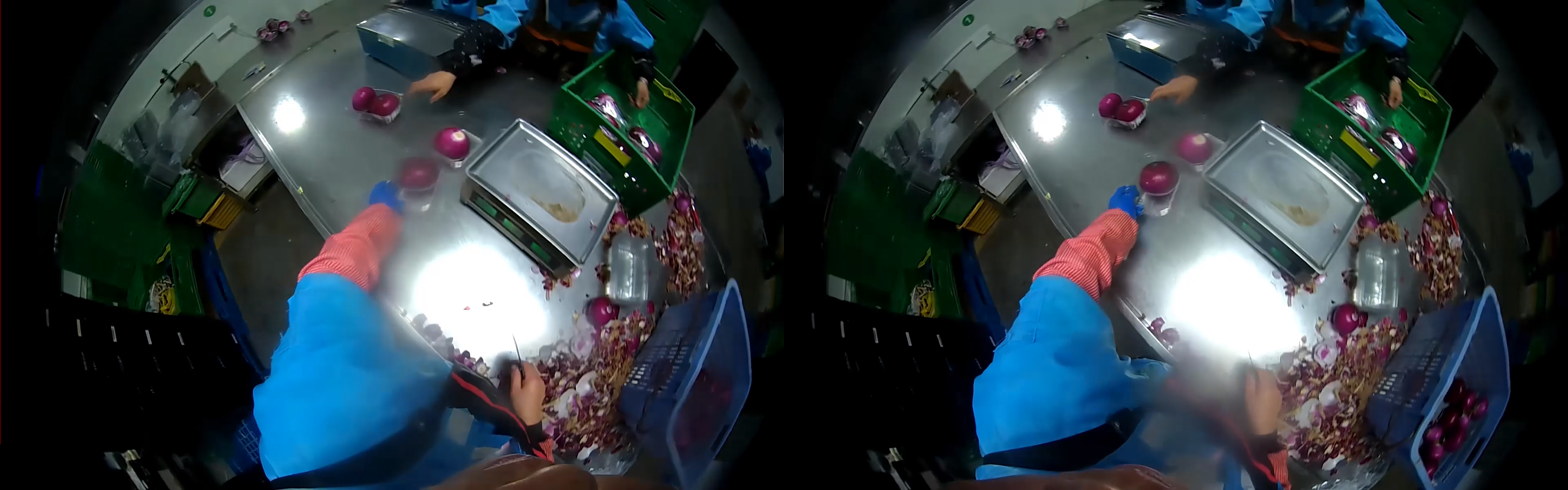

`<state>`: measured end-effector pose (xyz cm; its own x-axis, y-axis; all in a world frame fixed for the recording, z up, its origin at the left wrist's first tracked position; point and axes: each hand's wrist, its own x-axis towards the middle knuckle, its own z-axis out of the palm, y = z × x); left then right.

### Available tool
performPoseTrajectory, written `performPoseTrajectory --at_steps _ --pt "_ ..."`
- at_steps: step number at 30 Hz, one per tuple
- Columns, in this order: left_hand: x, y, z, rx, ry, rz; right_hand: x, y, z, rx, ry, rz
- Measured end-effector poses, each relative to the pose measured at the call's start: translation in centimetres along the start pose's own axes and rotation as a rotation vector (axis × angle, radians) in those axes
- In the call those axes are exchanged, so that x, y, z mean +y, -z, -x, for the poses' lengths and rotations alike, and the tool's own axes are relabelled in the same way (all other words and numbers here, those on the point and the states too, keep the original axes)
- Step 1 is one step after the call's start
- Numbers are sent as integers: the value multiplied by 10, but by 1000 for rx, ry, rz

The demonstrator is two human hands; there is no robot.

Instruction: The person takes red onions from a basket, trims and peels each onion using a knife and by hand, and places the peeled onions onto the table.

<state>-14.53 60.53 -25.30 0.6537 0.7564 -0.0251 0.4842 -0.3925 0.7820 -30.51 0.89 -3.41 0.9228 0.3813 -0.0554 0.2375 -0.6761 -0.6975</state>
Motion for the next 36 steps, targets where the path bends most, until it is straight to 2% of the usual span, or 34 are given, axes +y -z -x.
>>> performPoseTrajectory --at_steps 3,6,7,9,12,13,16,18,20,22,23,25,26,28,29,31,36 --pt "70 -6 -11 -104 -36 -334 2 -4 -4 -28 -37 34" --pt "89 -34 -54 -183 -147 -578 -10 3 -11 -95 -116 67" --pt "73 -57 -85 -202 -227 -704 -11 3 -12 -59 -66 71" --pt "79 -94 -117 86 181 305 -5 -1 -11 -5 -39 36" --pt "267 -8 17 113 88 285 8 -3 -3 15 -69 14" --pt "294 8 35 129 -13 287 12 -3 -1 7 -84 11" --pt "304 -38 35 346 -506 229 18 -6 4 77 -60 -28" --pt "340 -76 77 178 -790 317 27 -8 10 78 -54 -17" --pt "383 -111 135 -377 -801 410 26 -4 12 91 -35 -35" --pt "441 -116 223 -681 -872 194 17 5 13 120 -15 -77" --pt "458 -130 255 -921 -795 101 19 7 17 128 -41 -68" --pt "451 -191 300 -855 -1209 -13 24 12 23 141 -93 -49" --pt "448 -218 319 -819 -1299 -119 28 14 28 177 -91 -65" --pt "444 -257 348 -819 -1300 -451 37 18 40 254 -94 -95" --pt "444 -267 353 -878 -1301 -587 38 21 47 317 -86 -67" --pt "456 -284 358 -988 -1302 -868 46 27 63 307 -169 -78" --pt "468 -266 365 -968 -1280 -891 50 41 92 321 -257 -62"
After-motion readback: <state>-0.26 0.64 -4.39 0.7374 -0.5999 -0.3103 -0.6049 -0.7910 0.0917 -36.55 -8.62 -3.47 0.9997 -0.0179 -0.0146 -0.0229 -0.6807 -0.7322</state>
